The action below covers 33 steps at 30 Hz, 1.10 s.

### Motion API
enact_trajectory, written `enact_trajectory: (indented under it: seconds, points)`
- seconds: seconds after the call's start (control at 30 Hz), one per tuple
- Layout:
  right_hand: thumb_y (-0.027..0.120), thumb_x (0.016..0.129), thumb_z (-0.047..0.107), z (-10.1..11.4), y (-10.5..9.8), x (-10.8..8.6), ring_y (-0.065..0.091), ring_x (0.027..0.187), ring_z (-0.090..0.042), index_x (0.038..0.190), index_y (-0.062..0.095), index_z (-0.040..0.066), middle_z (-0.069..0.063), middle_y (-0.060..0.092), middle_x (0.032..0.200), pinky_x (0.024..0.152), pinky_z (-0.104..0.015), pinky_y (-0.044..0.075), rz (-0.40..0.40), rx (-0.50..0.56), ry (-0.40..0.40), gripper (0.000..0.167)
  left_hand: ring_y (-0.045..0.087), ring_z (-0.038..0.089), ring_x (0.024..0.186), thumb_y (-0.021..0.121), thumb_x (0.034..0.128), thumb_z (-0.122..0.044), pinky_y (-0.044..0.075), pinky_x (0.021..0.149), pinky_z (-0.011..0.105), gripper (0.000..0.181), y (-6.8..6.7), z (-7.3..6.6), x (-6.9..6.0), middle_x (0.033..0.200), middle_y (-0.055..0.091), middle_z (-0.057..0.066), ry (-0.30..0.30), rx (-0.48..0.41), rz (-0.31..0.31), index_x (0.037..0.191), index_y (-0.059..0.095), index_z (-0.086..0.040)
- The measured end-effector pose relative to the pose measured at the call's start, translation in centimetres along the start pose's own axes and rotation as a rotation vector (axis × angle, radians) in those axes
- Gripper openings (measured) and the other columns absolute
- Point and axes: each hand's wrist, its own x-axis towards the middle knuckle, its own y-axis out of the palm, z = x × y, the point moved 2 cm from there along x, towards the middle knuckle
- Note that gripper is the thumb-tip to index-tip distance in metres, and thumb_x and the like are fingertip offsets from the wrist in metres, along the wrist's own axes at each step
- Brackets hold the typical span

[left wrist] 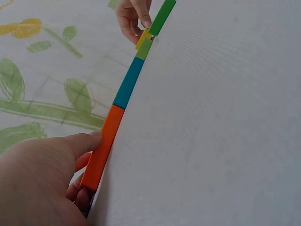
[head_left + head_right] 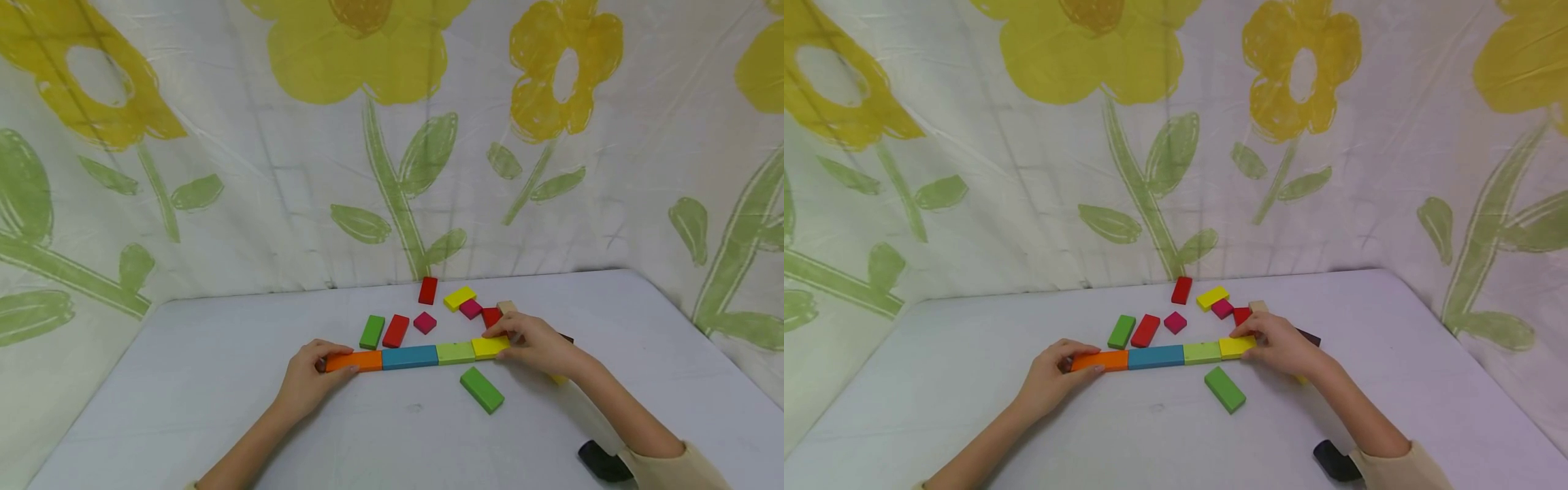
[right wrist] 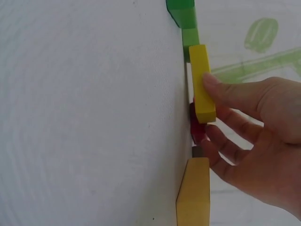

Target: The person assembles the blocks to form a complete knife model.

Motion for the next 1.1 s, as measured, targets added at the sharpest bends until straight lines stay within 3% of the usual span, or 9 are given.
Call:
enact_trajectory:
  seconds: [0.47, 1.1]
  points:
    - [0.081, 0.092, 0.010, 0.02, 0.23, 0.01, 0.052, 0.086, -0.011, 0.122, 0.074, 0.004, -0.007, 0.070, 0.115, 0.072, -0.023, 0.050, 0.030, 0.013, -0.005, 0.031, 0.054, 0.017, 0.095, 0.088, 0.0873, -0.016, 0.047, 0.077, 0.024, 0.023, -0.09, -0.26, -0.17, 0.106, 0.070, 0.004, 0.000, -0.005, 0.000, 0.109, 0.083, -0.012]
    - [0.080, 0.093, 0.011, -0.30, 0.29, -0.06, 0.052, 0.087, -0.011, 0.123, 0.074, 0.005, -0.007, 0.070, 0.117, 0.073, -0.023, 0.049, 0.042, 0.028, 0.014, 0.031, 0.055, 0.017, 0.095, 0.087, 0.0878, -0.016, 0.048, 0.078, 0.023, 0.023, -0.06, -0.25, -0.18, 0.106, 0.069, 0.003, -0.005, -0.011, 0.005, 0.110, 0.082, -0.012]
